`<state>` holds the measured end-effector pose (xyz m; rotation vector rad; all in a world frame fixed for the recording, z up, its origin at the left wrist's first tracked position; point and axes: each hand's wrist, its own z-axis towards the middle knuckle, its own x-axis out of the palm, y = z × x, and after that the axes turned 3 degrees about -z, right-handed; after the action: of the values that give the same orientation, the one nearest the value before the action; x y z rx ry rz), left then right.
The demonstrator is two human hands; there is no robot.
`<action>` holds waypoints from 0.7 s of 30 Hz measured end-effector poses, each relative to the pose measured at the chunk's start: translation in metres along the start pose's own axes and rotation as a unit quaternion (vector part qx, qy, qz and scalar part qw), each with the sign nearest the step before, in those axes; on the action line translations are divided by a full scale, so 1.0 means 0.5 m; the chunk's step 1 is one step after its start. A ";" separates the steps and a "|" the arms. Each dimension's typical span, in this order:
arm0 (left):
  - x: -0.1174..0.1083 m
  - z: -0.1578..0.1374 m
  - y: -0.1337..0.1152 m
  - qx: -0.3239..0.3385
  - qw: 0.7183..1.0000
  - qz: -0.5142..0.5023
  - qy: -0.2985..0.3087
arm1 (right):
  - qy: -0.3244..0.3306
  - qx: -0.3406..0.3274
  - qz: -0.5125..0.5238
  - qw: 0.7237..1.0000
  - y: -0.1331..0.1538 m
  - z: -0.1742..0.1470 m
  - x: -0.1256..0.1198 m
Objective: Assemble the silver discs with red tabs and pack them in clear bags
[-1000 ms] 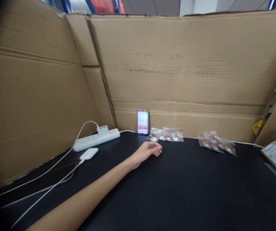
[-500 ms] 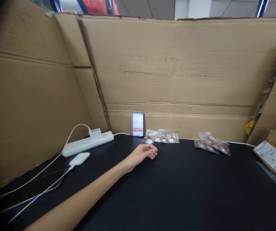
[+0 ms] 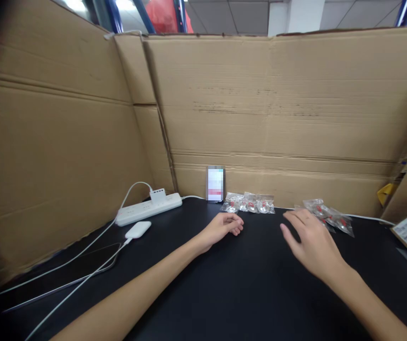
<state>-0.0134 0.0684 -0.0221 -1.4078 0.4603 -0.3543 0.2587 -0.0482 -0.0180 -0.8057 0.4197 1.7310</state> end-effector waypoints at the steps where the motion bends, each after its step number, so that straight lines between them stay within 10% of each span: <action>1: 0.000 0.000 -0.002 0.000 1.000 0.003 0.002 | 0.029 0.008 -0.060 0.998 -0.020 0.019 0.005; 10: -0.002 -0.001 -0.005 0.003 1.000 0.009 0.004 | 0.111 0.047 -0.215 0.969 -0.095 0.037 0.100; 21: 0.081 -0.054 -0.043 -0.086 0.975 -0.198 0.060 | -0.048 -0.021 0.182 0.982 0.207 0.071 0.069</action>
<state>0.0083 0.0220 -0.0072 -1.6538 0.3092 -0.7397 0.1457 -0.0335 -0.0300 -0.7017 0.4886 2.1162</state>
